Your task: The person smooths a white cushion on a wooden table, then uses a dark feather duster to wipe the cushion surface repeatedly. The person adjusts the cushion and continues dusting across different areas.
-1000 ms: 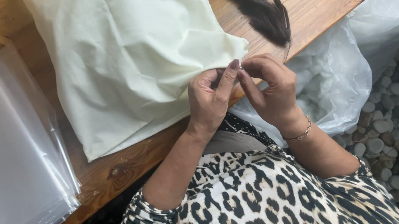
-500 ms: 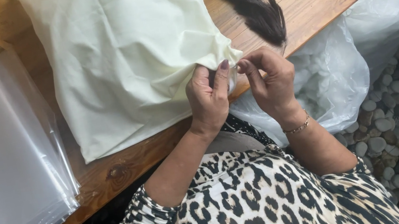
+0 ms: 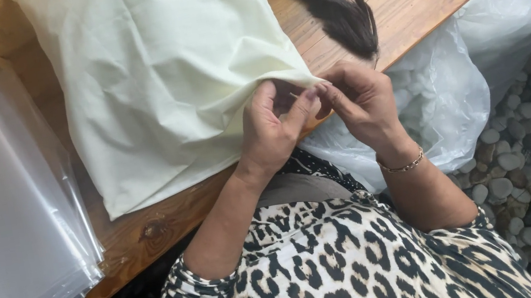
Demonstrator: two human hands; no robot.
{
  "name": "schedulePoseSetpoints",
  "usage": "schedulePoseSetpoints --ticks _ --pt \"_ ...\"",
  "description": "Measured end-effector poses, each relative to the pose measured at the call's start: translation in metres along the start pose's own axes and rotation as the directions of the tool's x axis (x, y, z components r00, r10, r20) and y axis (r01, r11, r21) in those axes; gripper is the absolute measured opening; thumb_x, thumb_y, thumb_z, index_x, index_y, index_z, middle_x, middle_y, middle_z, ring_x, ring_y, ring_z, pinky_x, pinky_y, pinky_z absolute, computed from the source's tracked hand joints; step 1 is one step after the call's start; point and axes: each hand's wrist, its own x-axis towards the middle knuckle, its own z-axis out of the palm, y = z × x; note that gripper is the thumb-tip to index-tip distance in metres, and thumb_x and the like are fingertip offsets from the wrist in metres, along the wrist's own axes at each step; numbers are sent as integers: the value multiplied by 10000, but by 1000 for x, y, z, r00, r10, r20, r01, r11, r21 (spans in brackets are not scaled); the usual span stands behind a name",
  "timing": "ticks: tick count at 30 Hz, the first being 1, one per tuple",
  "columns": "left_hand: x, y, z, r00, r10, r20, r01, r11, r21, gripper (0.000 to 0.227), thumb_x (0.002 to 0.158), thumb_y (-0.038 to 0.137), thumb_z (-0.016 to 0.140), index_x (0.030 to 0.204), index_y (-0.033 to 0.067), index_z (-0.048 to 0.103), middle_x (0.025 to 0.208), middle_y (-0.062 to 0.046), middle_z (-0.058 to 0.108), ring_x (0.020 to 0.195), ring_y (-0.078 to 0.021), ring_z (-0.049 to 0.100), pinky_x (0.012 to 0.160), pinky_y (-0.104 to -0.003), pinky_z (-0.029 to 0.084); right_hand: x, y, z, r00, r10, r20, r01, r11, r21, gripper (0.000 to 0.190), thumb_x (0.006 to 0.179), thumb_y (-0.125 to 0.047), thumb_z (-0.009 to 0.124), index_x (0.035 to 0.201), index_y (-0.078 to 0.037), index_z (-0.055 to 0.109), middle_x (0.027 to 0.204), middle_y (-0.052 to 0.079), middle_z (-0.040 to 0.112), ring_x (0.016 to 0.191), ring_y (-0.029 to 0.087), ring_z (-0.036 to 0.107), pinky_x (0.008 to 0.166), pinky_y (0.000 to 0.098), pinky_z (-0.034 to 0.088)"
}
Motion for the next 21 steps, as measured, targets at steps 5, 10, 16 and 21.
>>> schedulePoseSetpoints --ticks 5,10,16,21 --pt "-7 -15 -2 966 255 -33 -225 900 374 186 843 160 826 851 25 698 740 -124 722 677 -263 744 576 -322 605 0 0 -3 999 -39 29 40 998 -41 140 1025 -48 677 958 54 745 647 120 690 654 180 734 631 283 577" --pt "-8 -11 -1 926 374 -54 -325 860 394 119 827 110 827 849 29 743 682 -128 699 640 -275 740 547 -293 606 -1 -9 -7 993 -102 55 109 982 -154 140 1023 -36 667 941 43 748 710 126 681 635 217 723 569 304 582" --pt "-8 -6 -2 923 379 -66 -334 875 350 87 842 86 821 868 41 751 706 -110 711 685 -266 753 577 -307 620 -3 -5 -8 990 -129 49 137 963 -234 137 1030 -46 680 943 37 745 746 108 645 630 200 701 540 301 573" --pt "-7 -19 -5 916 401 31 -372 815 444 69 914 109 742 864 66 722 699 -67 701 667 -262 733 587 -342 605 0 -10 -6 990 -134 48 141 960 -244 162 1030 -64 690 907 28 741 667 84 594 585 175 650 518 283 519"
